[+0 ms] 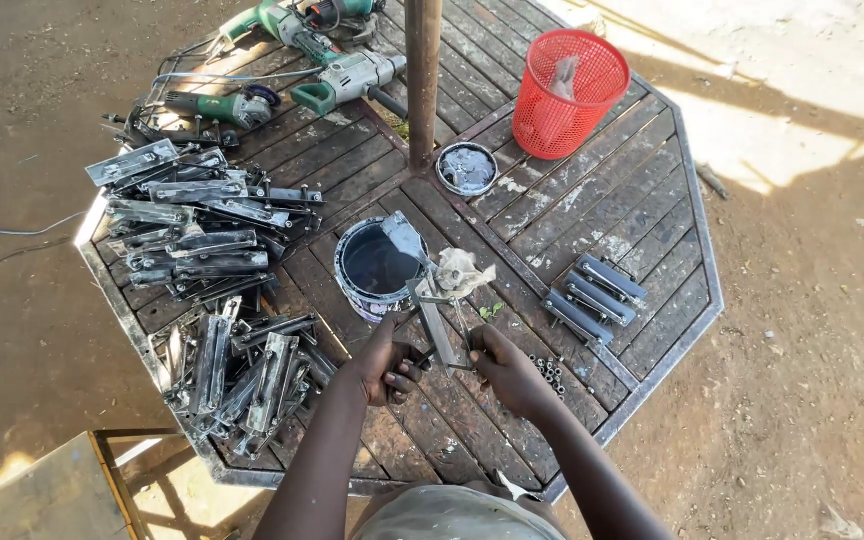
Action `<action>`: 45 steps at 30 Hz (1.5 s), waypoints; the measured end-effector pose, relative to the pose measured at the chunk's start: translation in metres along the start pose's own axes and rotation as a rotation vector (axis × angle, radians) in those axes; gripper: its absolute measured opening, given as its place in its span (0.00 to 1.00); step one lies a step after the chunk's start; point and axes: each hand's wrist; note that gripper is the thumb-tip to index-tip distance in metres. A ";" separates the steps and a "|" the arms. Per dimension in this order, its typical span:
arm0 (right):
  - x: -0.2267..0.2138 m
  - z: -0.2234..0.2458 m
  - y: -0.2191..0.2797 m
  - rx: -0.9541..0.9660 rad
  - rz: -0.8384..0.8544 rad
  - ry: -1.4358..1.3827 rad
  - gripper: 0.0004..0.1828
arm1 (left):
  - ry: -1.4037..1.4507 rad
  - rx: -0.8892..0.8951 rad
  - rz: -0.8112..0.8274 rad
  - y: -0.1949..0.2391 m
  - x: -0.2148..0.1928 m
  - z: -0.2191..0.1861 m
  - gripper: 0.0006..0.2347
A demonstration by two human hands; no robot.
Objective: Applying black sealant to metal brackets using a rag on a workshop table.
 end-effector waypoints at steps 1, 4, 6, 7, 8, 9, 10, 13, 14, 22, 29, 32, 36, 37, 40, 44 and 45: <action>-0.001 -0.001 0.003 -0.002 -0.003 0.006 0.06 | -0.001 0.003 0.006 -0.001 0.003 0.002 0.35; 0.002 0.001 0.008 0.013 -0.032 0.011 0.06 | 0.014 0.028 0.018 0.000 0.005 0.006 0.35; 0.004 0.007 0.015 0.026 -0.069 0.003 0.07 | 0.003 0.027 0.027 0.001 0.005 0.008 0.35; 0.003 0.004 0.014 0.025 -0.069 0.006 0.07 | 0.004 0.030 0.029 0.001 0.007 0.008 0.35; 0.003 0.001 0.012 0.016 -0.071 0.009 0.06 | -0.002 0.038 0.040 0.002 0.007 0.008 0.35; 0.002 -0.001 0.011 0.007 -0.074 0.012 0.06 | -0.008 0.046 0.051 0.003 0.008 0.008 0.35; 0.004 0.005 0.011 0.006 -0.074 0.014 0.06 | -0.008 0.048 0.053 0.007 0.010 0.007 0.35; 0.011 0.030 0.022 0.022 -0.123 0.048 0.11 | -0.009 0.065 0.061 0.011 0.015 0.008 0.34; 0.016 0.045 0.029 0.019 -0.122 0.078 0.12 | -0.002 0.077 0.075 0.010 0.013 0.009 0.34; 0.032 0.063 0.036 -0.105 -0.247 0.411 0.13 | 0.010 0.136 0.099 0.010 0.016 0.012 0.31; 0.045 0.051 0.034 -0.296 -0.335 0.429 0.07 | 0.005 0.129 0.079 0.011 0.024 0.015 0.30; 0.043 0.036 0.029 -0.326 -0.345 0.432 0.07 | -0.029 0.138 0.072 0.013 0.028 0.014 0.29; 0.027 0.031 0.032 -0.184 -0.353 0.358 0.30 | -0.067 0.137 0.056 0.029 0.037 0.015 0.28; 0.026 0.042 0.033 -0.184 -0.349 0.352 0.30 | -0.067 0.136 0.049 0.032 0.039 0.014 0.28; 0.020 0.058 0.037 -0.126 -0.142 0.265 0.51 | -0.110 0.119 0.057 0.027 0.050 0.015 0.29; 0.011 0.034 0.030 -0.081 -0.147 0.313 0.40 | -0.132 0.091 0.071 0.010 0.057 0.019 0.27; 0.008 0.028 0.030 -0.107 -0.175 0.317 0.38 | -0.117 0.083 0.073 0.008 0.057 0.020 0.26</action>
Point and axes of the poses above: each hand's wrist, its own y-axis away from the middle knuckle, its own x-axis out of the palm, z = x × y, and after that the axes turned 2 degrees about -y, right-handed
